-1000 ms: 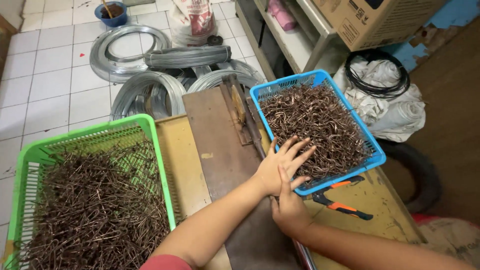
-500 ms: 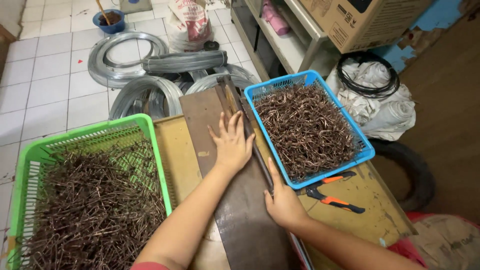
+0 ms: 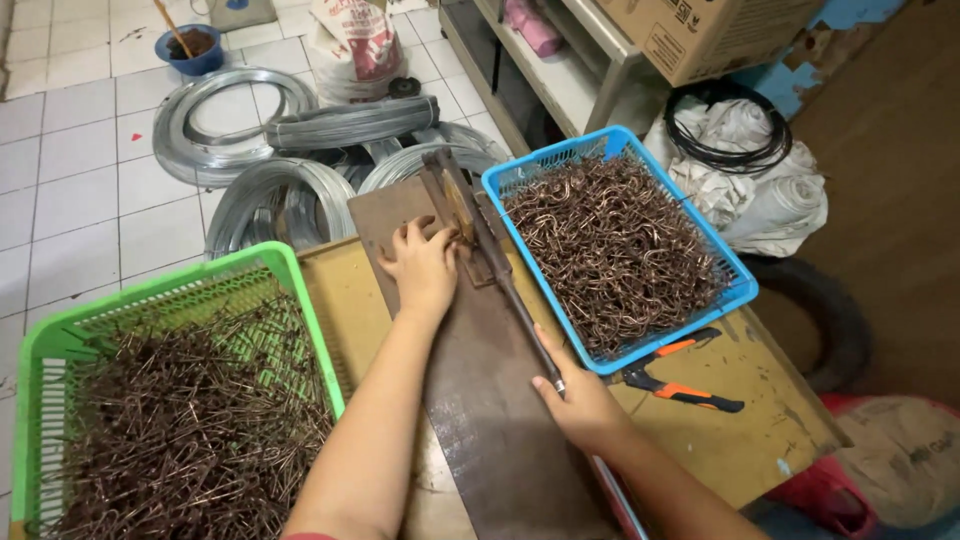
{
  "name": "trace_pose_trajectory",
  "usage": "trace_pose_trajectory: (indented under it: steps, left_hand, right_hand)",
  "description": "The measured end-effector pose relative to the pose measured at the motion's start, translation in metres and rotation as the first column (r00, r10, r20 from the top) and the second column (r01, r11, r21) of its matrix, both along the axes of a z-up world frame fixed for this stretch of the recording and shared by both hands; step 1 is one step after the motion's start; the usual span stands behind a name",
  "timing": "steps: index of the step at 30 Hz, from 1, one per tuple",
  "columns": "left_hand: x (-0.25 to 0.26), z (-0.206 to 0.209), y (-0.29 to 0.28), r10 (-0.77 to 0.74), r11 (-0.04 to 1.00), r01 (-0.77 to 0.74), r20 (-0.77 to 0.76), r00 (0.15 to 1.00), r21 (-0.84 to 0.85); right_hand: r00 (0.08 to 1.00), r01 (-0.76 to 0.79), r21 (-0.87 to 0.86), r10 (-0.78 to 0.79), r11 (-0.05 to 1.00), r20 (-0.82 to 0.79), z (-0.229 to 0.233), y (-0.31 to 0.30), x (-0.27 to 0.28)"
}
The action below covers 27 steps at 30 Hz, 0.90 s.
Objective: Manually bending small metal wires using a specialized jig and lever tool.
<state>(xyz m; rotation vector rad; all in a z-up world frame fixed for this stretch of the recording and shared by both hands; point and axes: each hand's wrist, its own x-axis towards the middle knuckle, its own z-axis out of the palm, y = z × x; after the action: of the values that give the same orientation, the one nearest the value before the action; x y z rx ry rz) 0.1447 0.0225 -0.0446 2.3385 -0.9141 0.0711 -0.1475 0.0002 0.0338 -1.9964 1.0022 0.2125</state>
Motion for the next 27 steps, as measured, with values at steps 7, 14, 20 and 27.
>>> trace_pose_trajectory:
  steps: [7,14,20,27]
  left_hand:
    - [0.011,-0.024,-0.011,0.104,0.992,-0.091,0.17,0.98,-0.082]
    - [0.017,-0.047,-0.015,0.072,0.997,-0.068,0.141,0.987,-0.033]
    - [0.022,-0.053,-0.019,0.076,0.997,-0.076,0.166,0.983,-0.002]
    - [0.021,-0.053,-0.019,0.071,0.997,-0.068,0.134,0.988,-0.027]
  right_hand:
    - [0.996,-0.032,0.064,0.038,0.997,-0.087,0.021,-0.003,0.003]
    - [0.986,0.087,0.135,-0.066,0.987,-0.151,0.087,-0.003,0.009]
    - [0.998,0.041,0.053,-0.038,0.998,-0.056,0.08,-0.007,0.007]
    - [0.99,-0.051,-0.061,0.042,0.997,-0.135,0.022,0.001,0.002]
